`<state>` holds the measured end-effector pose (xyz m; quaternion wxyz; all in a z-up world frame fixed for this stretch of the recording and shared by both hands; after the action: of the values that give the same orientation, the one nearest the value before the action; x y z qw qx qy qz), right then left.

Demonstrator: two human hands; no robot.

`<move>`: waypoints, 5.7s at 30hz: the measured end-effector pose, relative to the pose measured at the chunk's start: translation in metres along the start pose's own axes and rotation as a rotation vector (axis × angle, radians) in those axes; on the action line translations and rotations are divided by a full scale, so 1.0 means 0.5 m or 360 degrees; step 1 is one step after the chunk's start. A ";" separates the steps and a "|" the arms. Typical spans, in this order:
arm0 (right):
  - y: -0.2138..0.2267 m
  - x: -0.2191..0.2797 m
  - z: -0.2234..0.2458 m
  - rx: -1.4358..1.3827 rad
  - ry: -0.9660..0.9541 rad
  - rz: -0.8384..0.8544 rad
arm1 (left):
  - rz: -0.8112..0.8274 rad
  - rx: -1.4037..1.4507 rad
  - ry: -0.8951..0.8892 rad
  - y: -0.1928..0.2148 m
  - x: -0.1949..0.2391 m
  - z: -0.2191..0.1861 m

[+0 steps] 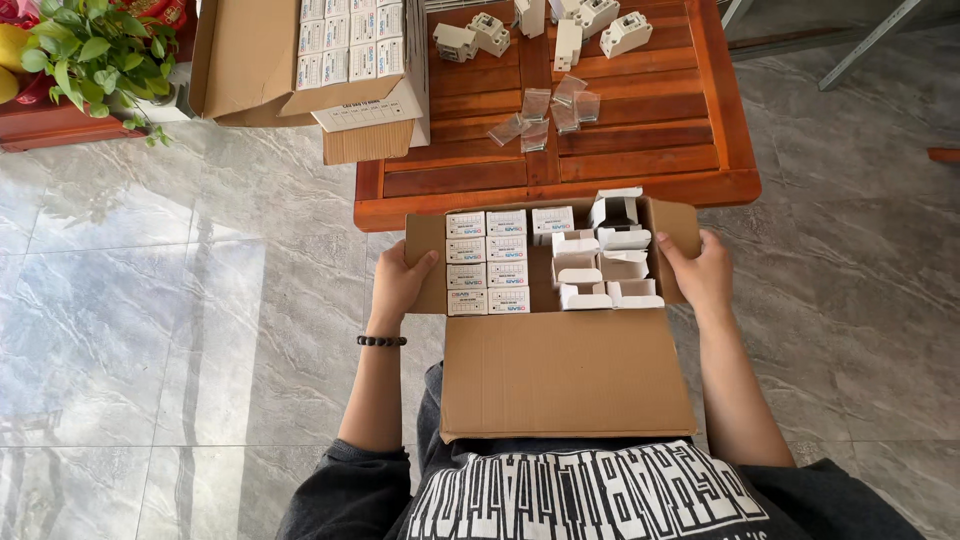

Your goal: The person places white electronic components into individual cardboard boxes, inserts small plastic covers, and organizes the packed units within a larger shipping box.

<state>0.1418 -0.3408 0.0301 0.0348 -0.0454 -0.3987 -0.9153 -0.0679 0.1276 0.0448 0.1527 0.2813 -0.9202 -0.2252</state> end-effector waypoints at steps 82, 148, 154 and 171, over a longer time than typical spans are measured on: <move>-0.048 -0.099 -0.009 0.0221 -0.0478 0.0760 | 0.0338 0.0168 -0.0423 -0.580 -0.836 -0.385; -0.127 -0.654 0.405 0.0330 0.1415 -0.0161 | 0.0343 -0.0713 -0.1421 -0.287 -0.145 -0.428; -0.135 -0.702 0.421 0.0646 0.0783 0.0707 | 0.0598 -0.0357 -0.1297 -0.173 -0.053 -0.405; -0.001 -0.398 0.590 -0.1122 0.0841 0.0677 | 0.0365 0.0224 -0.0996 -0.031 -0.148 -0.545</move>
<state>0.3558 -0.1186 0.2077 0.3034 0.0990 -0.0239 -0.9474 0.1088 0.0699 0.2578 -0.1326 0.1030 -0.9614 -0.2180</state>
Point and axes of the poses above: each hand's wrist, its own x-axis away from the middle knuckle, its own y-axis out of the back of the hand, z = x × y, the point moved 6 cm from there along -x, towards the middle knuckle, and after that the axes turned 2 degrees about z, right-handed, at the moved point
